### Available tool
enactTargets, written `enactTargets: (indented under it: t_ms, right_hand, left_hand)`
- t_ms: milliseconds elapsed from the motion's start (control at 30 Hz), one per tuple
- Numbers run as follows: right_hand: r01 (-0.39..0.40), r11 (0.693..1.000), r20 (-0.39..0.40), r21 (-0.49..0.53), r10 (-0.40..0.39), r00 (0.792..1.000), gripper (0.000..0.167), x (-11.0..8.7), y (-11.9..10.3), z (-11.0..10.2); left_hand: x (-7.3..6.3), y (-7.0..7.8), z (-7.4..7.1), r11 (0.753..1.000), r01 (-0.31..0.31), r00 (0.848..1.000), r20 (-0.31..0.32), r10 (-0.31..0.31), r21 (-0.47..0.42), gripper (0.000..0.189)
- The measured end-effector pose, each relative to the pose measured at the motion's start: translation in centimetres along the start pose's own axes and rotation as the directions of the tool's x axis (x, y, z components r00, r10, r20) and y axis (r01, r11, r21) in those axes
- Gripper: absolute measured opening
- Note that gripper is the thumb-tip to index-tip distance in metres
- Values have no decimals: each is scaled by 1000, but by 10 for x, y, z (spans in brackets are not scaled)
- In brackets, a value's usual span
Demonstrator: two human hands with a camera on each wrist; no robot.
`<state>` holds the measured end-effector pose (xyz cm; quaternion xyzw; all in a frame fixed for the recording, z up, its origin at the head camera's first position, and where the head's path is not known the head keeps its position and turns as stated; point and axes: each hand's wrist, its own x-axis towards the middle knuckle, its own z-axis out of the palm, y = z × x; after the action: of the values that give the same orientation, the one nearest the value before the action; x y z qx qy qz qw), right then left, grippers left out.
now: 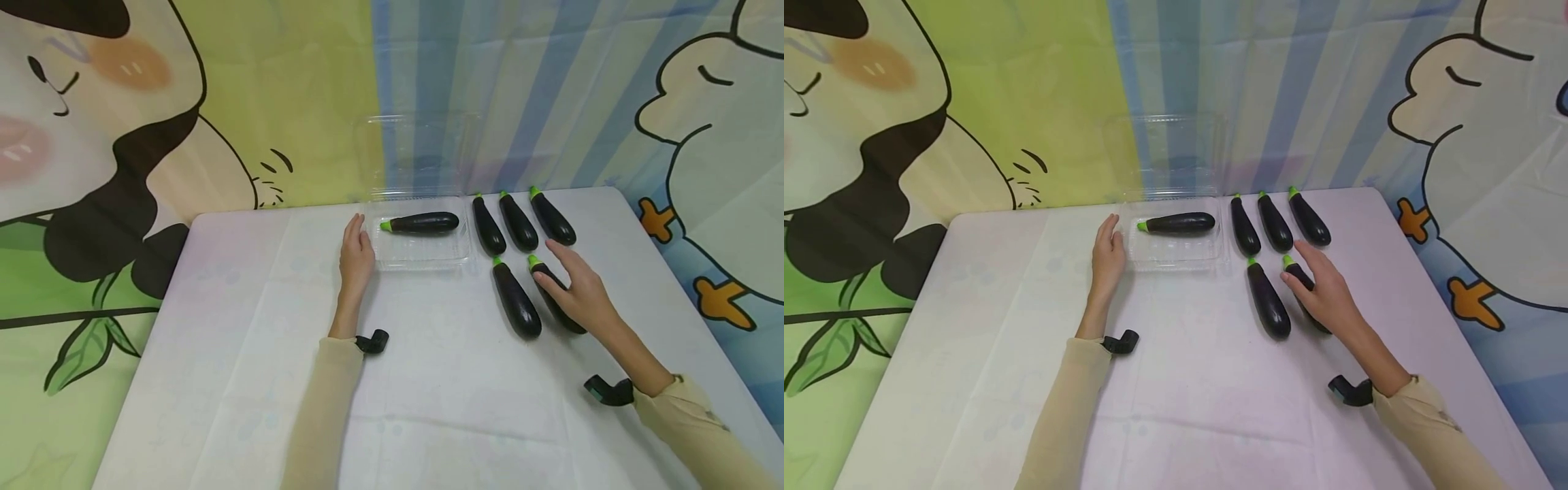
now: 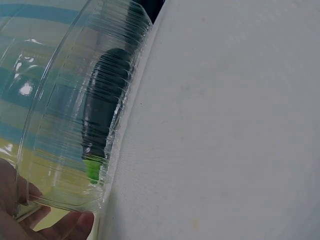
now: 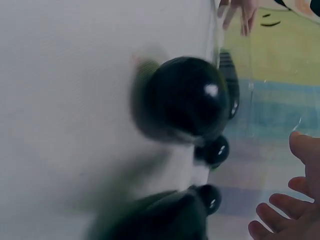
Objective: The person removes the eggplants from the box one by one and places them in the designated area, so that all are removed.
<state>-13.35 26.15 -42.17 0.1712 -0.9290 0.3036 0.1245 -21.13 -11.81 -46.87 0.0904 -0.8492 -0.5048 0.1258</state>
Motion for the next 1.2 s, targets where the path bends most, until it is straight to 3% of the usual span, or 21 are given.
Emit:
enactTargets:
  t_ms: [200, 467, 700, 967, 1200]
  right_hand:
    - [41, 998, 120, 42, -46, 992, 69, 18, -30, 2]
    - [124, 991, 266, 44, -131, 955, 66, 44, -61, 10]
    - [211, 973, 301, 91, -229, 926, 62, 63, -77, 25]
    - [210, 972, 394, 106, -235, 889, 57, 73, -85, 39]
    - [262, 960, 403, 101, -280, 871, 56, 81, -90, 46]
  left_hand:
    - [1, 0, 0, 1000, -1, 1000, -2, 1, 9, 44]
    - [0, -1, 1, 1000, 4, 1000, 4, -4, 5, 44]
    - [0, 0, 0, 1000, 6, 1000, 3, -6, 7, 44]
    - [0, 1, 1, 1000, 2, 1000, 3, -2, 12, 44]
    - [0, 0, 0, 1000, 0, 1000, -2, 0, 15, 44]
